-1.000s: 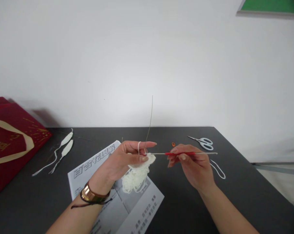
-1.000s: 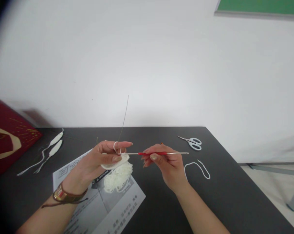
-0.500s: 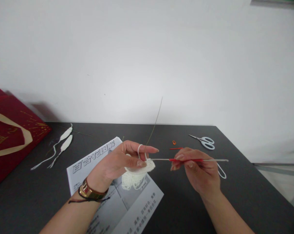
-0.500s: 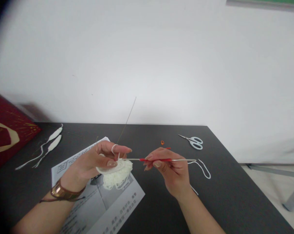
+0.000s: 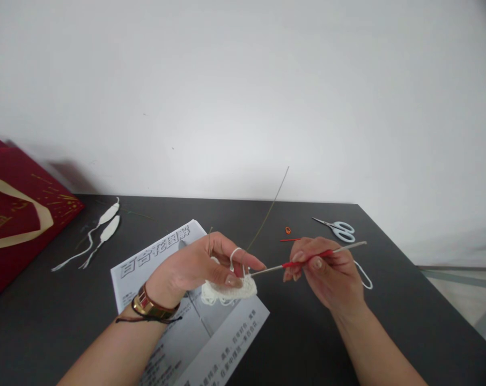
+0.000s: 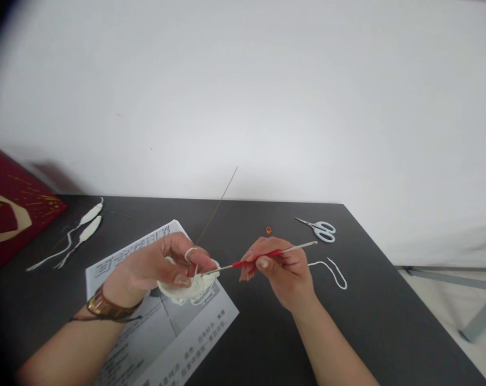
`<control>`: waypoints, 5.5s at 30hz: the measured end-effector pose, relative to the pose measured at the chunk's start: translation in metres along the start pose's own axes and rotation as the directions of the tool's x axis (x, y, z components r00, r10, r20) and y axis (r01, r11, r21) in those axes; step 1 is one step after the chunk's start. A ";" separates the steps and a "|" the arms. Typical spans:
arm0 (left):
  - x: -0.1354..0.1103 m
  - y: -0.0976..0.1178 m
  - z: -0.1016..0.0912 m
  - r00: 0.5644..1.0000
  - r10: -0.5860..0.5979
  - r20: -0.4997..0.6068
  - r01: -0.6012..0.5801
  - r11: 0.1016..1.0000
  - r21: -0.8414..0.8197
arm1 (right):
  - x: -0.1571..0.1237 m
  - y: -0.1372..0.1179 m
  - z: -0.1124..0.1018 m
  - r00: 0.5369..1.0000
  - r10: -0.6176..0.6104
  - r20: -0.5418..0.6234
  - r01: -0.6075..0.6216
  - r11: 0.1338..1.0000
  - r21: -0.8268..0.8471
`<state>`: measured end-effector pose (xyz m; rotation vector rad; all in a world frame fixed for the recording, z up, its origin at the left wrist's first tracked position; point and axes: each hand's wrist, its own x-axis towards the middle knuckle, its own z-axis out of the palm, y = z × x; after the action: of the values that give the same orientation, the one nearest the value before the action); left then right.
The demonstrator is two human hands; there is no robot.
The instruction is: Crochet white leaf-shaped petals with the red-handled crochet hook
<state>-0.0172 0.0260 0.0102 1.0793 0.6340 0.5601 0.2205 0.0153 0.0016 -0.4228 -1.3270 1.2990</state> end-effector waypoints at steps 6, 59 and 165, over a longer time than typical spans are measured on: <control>0.000 0.003 0.004 0.999 -0.003 -0.050 0.008 0.994 0.113 | -0.001 0.000 0.002 0.988 0.099 -0.120 -0.094 0.994 0.048; 0.003 0.004 0.004 0.969 -0.096 0.227 0.009 0.933 0.360 | -0.006 -0.008 -0.004 0.982 0.088 0.165 -0.069 0.991 -0.116; 0.023 0.054 -0.019 0.994 0.019 0.105 -0.063 0.894 0.443 | 0.019 0.007 0.002 0.743 0.651 -0.155 -0.490 0.687 0.537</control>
<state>-0.0203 0.0733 0.0489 1.5475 0.6721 0.4011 0.2108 0.0332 0.0050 -0.7265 -0.5471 1.9196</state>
